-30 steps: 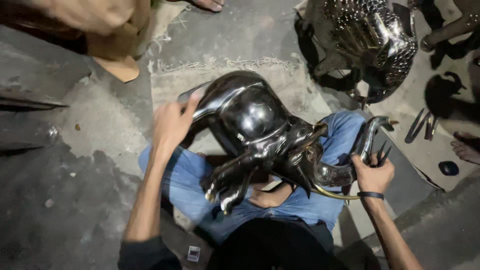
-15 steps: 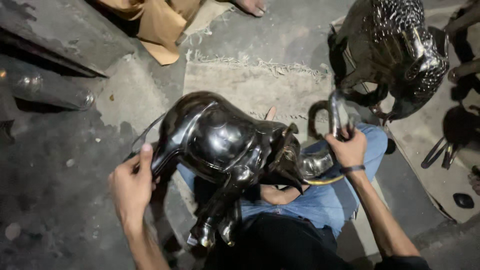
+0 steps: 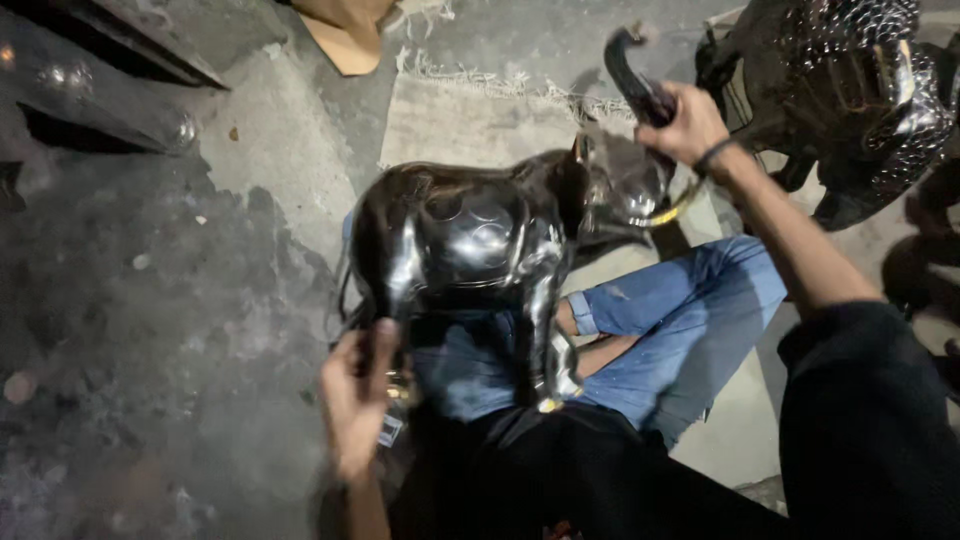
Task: The person sits cross-legged on the floor with a shiny metal elephant figurine in their lap and polishes its surface using a small hand tool, working over the body, head and sides while rotating the figurine to reach different areas. Other finished metal elephant statues lie on the floor around them.
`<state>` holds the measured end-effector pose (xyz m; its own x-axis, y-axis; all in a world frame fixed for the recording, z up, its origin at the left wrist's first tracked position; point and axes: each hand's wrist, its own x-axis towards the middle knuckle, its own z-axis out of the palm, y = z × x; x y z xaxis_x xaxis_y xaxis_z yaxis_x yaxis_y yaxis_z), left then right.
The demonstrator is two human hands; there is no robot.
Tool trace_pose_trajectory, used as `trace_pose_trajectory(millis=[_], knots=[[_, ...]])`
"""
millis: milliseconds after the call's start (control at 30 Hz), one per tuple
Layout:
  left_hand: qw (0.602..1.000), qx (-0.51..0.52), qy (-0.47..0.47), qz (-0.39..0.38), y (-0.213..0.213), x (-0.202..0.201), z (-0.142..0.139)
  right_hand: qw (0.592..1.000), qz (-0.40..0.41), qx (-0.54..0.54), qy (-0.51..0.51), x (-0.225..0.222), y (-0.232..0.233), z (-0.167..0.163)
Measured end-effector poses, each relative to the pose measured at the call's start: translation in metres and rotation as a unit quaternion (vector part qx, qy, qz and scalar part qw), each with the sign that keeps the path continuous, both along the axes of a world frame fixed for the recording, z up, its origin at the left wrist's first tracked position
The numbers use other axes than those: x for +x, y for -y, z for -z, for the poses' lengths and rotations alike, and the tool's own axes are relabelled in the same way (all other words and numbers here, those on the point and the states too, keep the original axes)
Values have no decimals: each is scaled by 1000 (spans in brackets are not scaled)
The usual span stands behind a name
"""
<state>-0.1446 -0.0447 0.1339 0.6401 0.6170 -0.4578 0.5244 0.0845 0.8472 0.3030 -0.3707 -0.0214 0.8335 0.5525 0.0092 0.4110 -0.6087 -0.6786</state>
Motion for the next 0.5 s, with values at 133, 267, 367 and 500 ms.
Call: trace_pose_trajectory(millis=[133, 267, 367, 500], knots=[[993, 86, -7, 79, 31, 11, 12, 990, -50, -80, 108, 34, -26, -3], [996, -7, -30, 81, 60, 19, 22, 977, -66, -128, 154, 54, -45, -2], [991, -13, -74, 111, 74, 21, 35, 981, -72, -145, 111, 63, -51, 3], [995, 49, -19, 86, 89, 23, 56, 976, -91, -139, 141, 71, -52, 10]])
